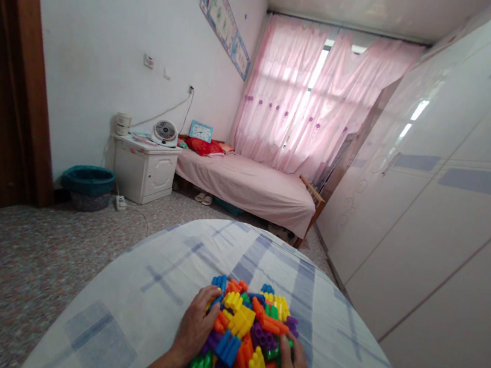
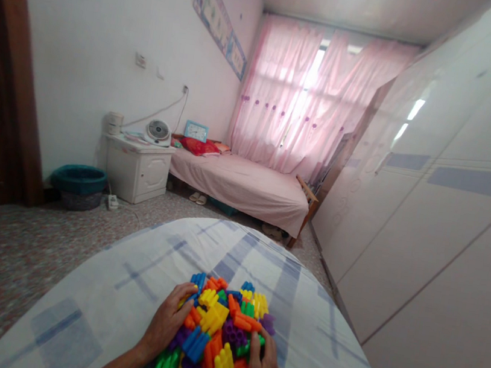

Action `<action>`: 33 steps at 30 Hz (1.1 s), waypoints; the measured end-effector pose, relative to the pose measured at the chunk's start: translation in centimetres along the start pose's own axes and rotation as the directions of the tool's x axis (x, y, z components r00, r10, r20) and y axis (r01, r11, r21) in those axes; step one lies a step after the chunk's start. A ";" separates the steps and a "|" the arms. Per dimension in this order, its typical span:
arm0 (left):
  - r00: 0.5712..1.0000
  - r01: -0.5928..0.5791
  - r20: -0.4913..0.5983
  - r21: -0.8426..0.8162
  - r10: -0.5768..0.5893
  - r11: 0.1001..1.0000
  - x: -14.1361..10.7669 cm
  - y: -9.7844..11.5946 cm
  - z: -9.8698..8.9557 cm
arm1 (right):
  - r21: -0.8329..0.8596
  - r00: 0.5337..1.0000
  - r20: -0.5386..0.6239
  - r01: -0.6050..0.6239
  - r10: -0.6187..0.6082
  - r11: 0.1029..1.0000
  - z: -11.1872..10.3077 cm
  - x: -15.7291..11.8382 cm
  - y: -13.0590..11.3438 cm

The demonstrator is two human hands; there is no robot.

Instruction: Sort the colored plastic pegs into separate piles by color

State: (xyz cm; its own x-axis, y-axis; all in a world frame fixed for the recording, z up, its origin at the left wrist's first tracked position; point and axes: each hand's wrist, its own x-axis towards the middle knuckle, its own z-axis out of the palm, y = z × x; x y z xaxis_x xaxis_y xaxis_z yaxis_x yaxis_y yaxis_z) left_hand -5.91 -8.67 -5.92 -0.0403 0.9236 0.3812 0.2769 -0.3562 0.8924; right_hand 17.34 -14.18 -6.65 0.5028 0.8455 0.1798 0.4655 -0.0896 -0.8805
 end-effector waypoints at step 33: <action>1.000 0.011 0.013 0.003 -0.011 1.000 0.0 0.1 -0.1 | 0.013 1.000 -0.021 0.008 -0.008 1.000 0.0 -0.2 -0.3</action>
State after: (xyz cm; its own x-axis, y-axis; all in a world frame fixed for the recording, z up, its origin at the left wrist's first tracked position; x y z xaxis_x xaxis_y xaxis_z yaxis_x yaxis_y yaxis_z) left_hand -5.93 -8.69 -5.82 -0.0311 0.9291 0.3684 0.2795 -0.3458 0.8957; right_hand 17.09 -14.30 -6.39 0.5144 0.8348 0.1962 0.4599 -0.0754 -0.8848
